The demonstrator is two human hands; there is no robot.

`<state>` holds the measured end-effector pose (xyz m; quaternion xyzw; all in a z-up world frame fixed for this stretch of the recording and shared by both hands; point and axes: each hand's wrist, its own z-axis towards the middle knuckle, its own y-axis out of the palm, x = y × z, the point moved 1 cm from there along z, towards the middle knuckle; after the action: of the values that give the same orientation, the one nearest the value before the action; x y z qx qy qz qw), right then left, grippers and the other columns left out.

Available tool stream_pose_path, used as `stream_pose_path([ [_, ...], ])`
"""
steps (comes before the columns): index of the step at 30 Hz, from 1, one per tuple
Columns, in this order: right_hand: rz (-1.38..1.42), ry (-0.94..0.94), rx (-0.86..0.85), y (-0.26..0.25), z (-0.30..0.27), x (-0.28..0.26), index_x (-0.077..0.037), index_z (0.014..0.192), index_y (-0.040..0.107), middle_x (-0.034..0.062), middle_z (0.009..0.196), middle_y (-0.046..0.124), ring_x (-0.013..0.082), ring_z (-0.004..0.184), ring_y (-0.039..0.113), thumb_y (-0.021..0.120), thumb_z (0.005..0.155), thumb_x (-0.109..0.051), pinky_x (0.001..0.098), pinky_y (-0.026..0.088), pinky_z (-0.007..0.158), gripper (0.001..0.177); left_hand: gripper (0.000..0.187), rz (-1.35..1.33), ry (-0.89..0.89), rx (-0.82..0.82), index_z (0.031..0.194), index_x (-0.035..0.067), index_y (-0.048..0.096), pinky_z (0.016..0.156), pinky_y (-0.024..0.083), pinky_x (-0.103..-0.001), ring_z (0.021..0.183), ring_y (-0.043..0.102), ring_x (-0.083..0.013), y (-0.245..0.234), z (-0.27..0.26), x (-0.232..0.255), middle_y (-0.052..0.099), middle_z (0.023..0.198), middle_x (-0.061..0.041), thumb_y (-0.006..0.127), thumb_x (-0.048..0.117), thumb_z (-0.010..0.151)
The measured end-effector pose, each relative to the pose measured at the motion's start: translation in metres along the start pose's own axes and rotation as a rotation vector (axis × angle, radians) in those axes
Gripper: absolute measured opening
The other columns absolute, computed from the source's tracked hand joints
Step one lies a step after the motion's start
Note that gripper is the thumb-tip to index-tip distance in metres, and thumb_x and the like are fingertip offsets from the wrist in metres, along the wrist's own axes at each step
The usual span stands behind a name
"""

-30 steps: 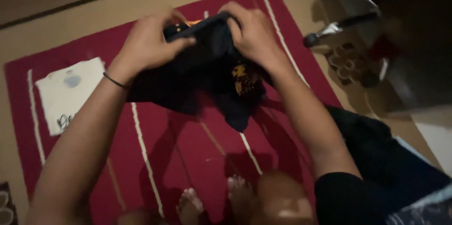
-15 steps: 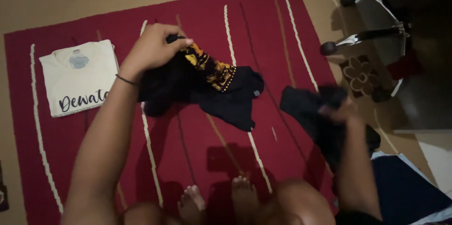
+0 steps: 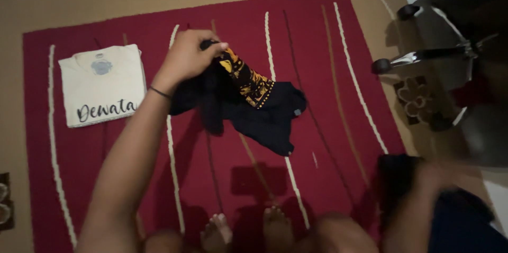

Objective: The person is folding a white t-shirt and then a black t-shirt while sitting on a red rug on the floor.

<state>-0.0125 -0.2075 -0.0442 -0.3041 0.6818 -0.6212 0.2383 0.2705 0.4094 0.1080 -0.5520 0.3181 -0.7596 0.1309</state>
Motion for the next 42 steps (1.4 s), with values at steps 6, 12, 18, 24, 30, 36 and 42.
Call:
stream_pose_path([
  [6,0.417,-0.632,-0.127,0.001,-0.050,-0.287,-0.010,0.146,0.054,0.0217,0.139,0.062,0.0392,0.122,0.063,0.081,0.080,-0.049,0.0508,0.054,0.095,0.081,0.030,0.046,0.012,-0.024,0.100,0.004,0.078,0.073,0.056,-0.038,0.080,0.074,-0.0257,0.008,-0.002,0.021,0.076,0.087,-0.014,0.075,0.033,0.095],
  [12,0.642,-1.055,-0.145,0.010,-0.085,-0.415,-0.008,0.142,0.055,0.0224,0.128,0.067,0.0385,0.115,0.067,0.078,0.080,-0.030,0.0471,0.054,0.096,0.070,0.029,-0.046,0.063,-0.047,0.100,0.004,0.077,0.075,0.057,-0.035,0.082,0.076,-0.0238,-0.013,-0.018,0.026,0.077,0.088,-0.012,0.073,0.032,0.095],
  [18,0.872,-0.965,0.009,-0.017,-0.009,-0.408,-0.005,0.114,0.067,0.0243,0.104,0.072,0.0391,0.097,0.072,0.050,0.087,0.000,0.0472,0.056,0.081,0.033,0.036,0.248,0.016,-0.168,0.103,0.014,0.080,0.079,0.057,-0.045,0.088,0.075,-0.0289,-0.052,-0.037,-0.007,0.078,0.095,-0.010,0.086,0.035,0.073],
  [24,0.325,-1.075,-0.011,-0.185,-0.037,-0.402,-0.009,0.113,0.064,0.0191,0.093,0.073,0.0372,0.088,0.072,0.077,0.082,-0.040,0.0483,0.055,0.081,0.046,0.046,0.675,-0.190,-0.179,0.114,0.020,0.077,0.084,0.056,-0.053,0.100,0.069,-0.0382,-0.081,-0.051,-0.072,0.075,0.104,-0.014,0.087,0.027,0.070],
  [30,0.152,-1.385,0.357,-0.208,0.053,-0.415,-0.012,0.118,0.073,0.0175,0.111,0.072,0.0416,0.102,0.068,0.076,0.077,-0.014,0.0520,0.055,0.084,0.041,0.037,0.626,-0.011,0.152,0.110,0.012,0.078,0.085,0.055,-0.052,0.099,0.068,-0.0415,-0.120,-0.052,-0.091,0.073,0.106,-0.018,0.071,0.005,0.074],
  [36,0.268,-1.082,0.232,-0.203,0.084,-0.398,-0.013,0.122,0.076,0.0208,0.113,0.073,0.0428,0.102,0.068,0.072,0.095,-0.013,0.0515,0.054,0.087,0.028,0.031,0.478,0.058,0.478,0.113,0.010,0.076,0.085,0.057,-0.047,0.098,0.071,-0.0412,-0.137,-0.065,-0.089,0.074,0.105,-0.019,0.067,0.000,0.085],
  [42,0.877,-1.176,0.232,-0.170,0.054,-0.372,0.000,0.129,0.069,0.0189,0.121,0.073,0.0296,0.116,0.070,0.050,0.097,-0.001,0.0383,0.054,0.100,0.037,0.037,0.349,0.121,0.352,0.116,0.008,0.074,0.091,0.059,-0.045,0.101,0.072,-0.0384,-0.130,-0.076,-0.084,0.073,0.106,-0.019,0.061,0.000,0.083],
])
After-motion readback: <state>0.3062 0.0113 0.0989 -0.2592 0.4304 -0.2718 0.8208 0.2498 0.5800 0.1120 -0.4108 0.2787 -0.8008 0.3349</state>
